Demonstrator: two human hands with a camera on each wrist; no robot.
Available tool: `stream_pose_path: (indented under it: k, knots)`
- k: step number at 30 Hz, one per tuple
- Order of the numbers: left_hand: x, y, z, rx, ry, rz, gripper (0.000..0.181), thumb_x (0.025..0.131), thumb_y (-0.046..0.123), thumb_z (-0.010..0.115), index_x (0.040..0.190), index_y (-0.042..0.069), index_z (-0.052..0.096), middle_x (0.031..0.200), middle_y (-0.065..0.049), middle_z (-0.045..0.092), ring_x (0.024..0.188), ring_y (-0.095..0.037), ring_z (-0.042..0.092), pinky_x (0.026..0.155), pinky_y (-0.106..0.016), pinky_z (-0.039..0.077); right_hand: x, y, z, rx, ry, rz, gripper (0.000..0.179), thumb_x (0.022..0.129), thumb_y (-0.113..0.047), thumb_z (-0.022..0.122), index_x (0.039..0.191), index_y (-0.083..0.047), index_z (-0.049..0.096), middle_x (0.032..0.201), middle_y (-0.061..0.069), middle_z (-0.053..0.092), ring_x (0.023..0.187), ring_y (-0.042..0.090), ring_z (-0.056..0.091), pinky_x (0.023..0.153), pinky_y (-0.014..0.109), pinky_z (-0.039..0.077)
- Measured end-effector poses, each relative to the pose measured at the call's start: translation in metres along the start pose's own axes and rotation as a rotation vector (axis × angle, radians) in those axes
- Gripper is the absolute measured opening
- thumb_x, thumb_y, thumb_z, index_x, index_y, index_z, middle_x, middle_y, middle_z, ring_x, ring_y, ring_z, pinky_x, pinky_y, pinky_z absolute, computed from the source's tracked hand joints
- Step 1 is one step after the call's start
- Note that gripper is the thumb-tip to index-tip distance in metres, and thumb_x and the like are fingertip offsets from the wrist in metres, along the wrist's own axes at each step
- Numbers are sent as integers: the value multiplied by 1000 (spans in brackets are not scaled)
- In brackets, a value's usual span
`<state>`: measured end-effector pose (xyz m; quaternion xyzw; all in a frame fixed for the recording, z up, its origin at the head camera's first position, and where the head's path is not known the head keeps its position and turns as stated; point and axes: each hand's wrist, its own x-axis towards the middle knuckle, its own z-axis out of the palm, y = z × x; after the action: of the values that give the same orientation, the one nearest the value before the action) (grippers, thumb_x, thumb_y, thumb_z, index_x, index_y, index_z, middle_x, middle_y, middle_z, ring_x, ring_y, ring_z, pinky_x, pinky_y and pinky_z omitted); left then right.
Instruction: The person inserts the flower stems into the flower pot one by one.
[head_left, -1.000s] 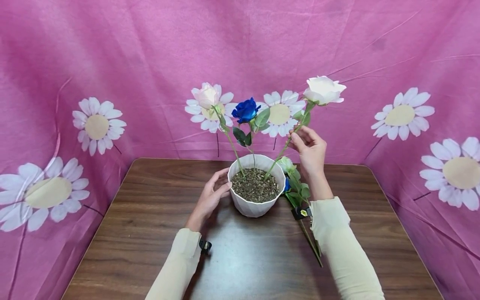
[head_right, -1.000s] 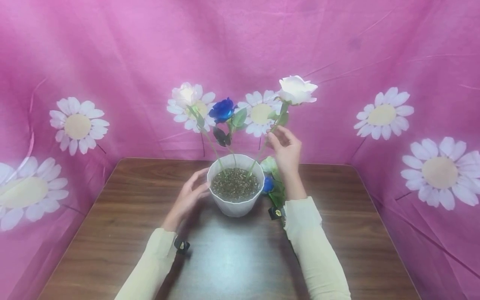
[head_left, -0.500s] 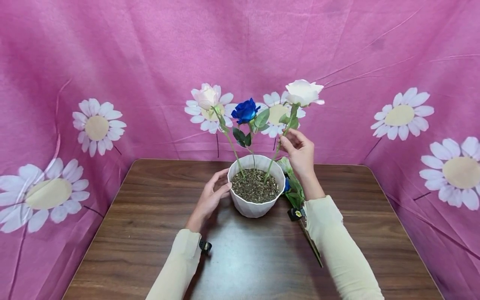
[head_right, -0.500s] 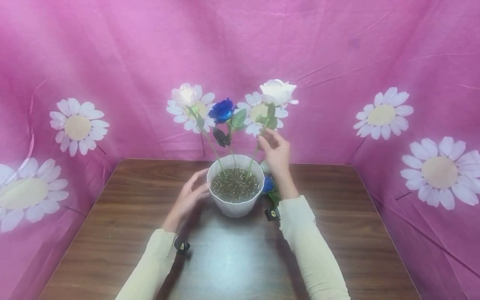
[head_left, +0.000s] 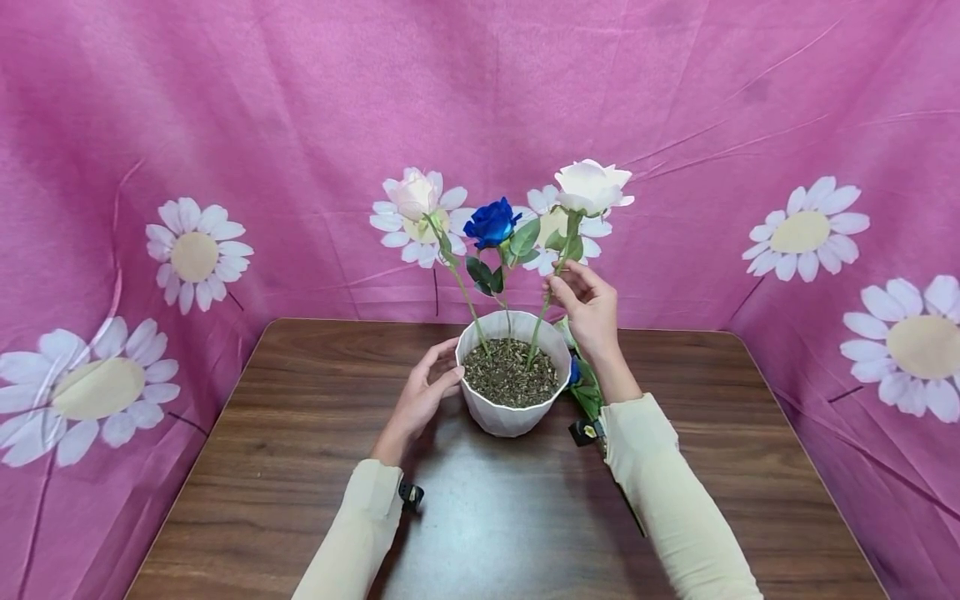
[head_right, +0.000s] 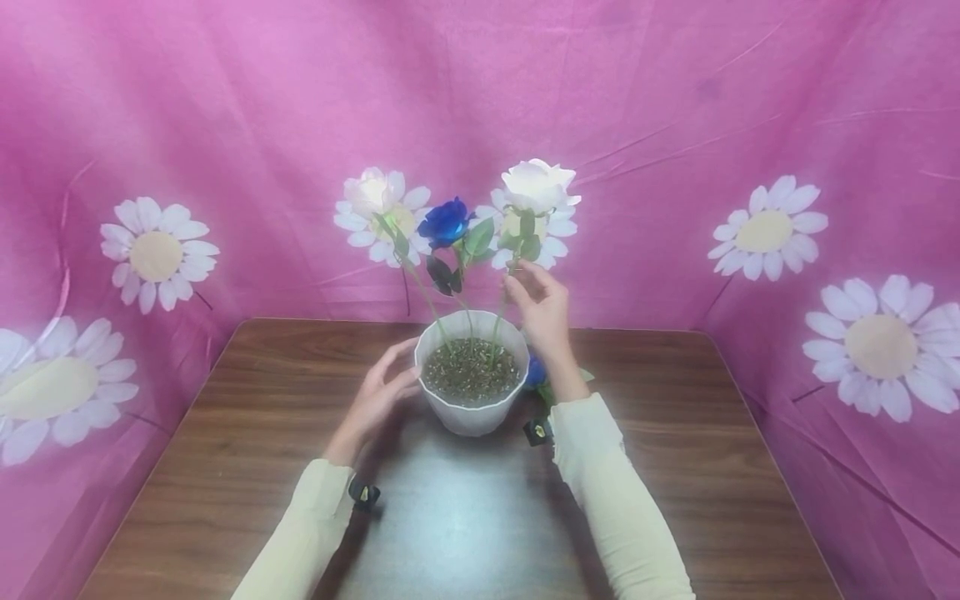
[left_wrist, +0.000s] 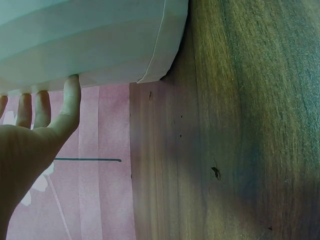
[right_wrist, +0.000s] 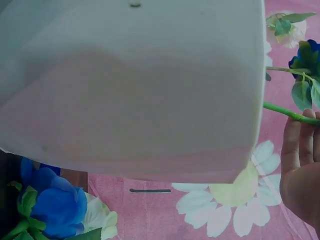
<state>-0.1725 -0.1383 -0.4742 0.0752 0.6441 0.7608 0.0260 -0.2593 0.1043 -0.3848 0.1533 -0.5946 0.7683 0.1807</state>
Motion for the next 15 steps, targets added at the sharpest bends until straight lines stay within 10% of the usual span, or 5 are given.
stream_pose_path:
  k: [15]
  knots:
    - [0, 2, 1, -21, -1, 18, 52, 99, 1, 57, 149, -3, 42, 140, -32, 46, 128, -45, 47, 95, -49, 52, -9, 10, 5, -43, -136, -57, 23, 93, 16, 60, 114, 24, 57, 88, -4, 74, 77, 10, 71, 70, 23, 59]
